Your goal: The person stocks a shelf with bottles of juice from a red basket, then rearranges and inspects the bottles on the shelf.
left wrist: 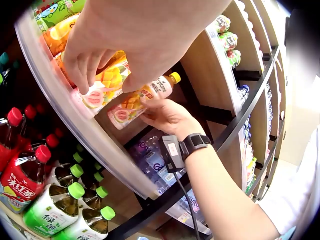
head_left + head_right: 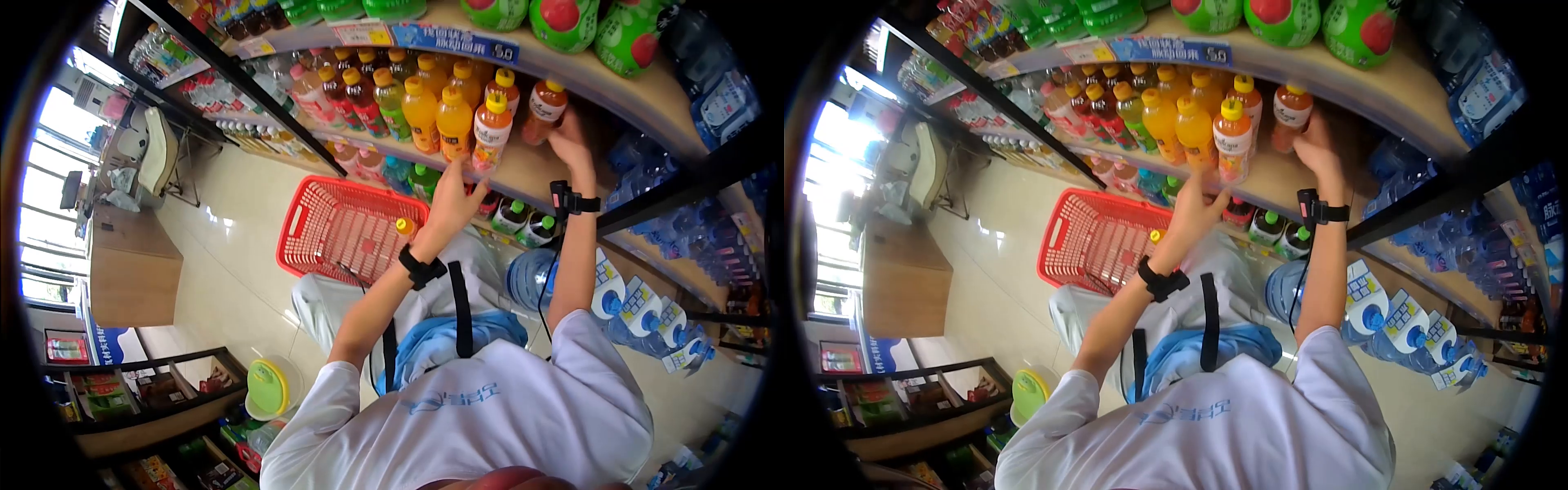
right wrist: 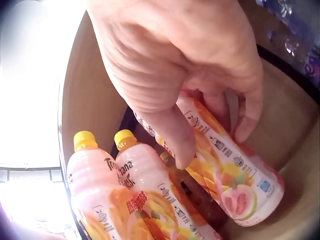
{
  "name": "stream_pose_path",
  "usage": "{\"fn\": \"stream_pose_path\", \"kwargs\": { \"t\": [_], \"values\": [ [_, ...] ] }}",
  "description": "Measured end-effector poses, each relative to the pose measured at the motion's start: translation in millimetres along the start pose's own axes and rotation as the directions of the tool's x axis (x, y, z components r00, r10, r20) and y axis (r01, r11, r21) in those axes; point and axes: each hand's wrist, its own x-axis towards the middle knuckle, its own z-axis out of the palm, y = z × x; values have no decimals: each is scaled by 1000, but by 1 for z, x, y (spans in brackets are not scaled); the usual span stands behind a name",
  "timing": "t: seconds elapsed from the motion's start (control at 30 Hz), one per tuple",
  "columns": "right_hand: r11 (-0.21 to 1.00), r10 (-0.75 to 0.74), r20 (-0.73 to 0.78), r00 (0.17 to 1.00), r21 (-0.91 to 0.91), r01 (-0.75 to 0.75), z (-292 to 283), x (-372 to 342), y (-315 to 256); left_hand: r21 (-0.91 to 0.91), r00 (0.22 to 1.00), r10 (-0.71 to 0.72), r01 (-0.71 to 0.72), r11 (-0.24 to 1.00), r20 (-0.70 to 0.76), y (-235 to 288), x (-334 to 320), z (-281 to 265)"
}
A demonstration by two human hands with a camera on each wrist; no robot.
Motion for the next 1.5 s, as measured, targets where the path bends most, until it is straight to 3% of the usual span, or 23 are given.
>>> {"fn": "stream_pose_path", "kwargs": {
  "t": [0.07,0.17,0.23,0.43,0.53,0.77,0.83,0.93,1.03,1.13,1.2,1.27,1.3,1.33,1.37,1.4,1.43,1.5],
  "values": [
    [992,-38,57,998,120,31,7,14,5,45,998,55,-55,997,3,-3,0,1],
    [988,-67,74,995,144,56,14,19,7,64,997,69,-70,995,28,7,-1,-2],
    [967,-29,103,994,254,2,17,22,17,70,997,67,-70,995,45,6,-2,-4],
    [977,-9,126,992,211,-18,16,19,18,-4,996,-46,46,999,82,4,-3,-4],
    [965,-35,58,998,260,18,23,15,14,78,999,42,-41,996,-14,-11,3,6],
    [969,-215,148,965,153,192,37,55,29,109,968,140,-120,987,-207,-15,11,30],
    [877,-270,152,951,446,178,49,65,43,134,962,165,-137,981,-219,-12,9,28],
    [908,-311,201,929,353,227,50,68,41,8,976,47,-47,999,-210,-6,4,26],
    [898,-381,147,913,295,328,59,71,47,-38,976,17,-25,999,-218,-8,5,22],
    [920,-381,207,901,185,347,53,62,32,-45,963,23,-36,998,-268,-5,3,21],
    [947,-313,251,916,160,280,52,55,24,-56,961,-36,22,998,-273,-8,4,25],
    [973,-147,178,973,202,111,55,51,32,-8,949,34,-38,999,-315,-20,2,30],
    [966,-94,130,987,253,59,58,43,32,-23,961,-43,38,999,-274,-10,-3,22],
    [969,-65,167,984,246,23,63,34,44,-102,941,-82,51,993,-327,-22,-7,12],
    [968,68,101,993,236,-90,66,34,51,-173,912,-116,50,984,-393,-33,-8,4],
    [954,187,18,982,237,-186,65,38,50,-125,910,-110,64,990,-401,-30,-10,0],
    [604,493,51,868,698,-384,78,29,23,-177,826,-322,269,947,-462,-42,-11,-33],
    [543,444,63,894,774,-324,85,39,16,-146,802,-301,263,954,-516,-110,-8,-54]
  ]
}}
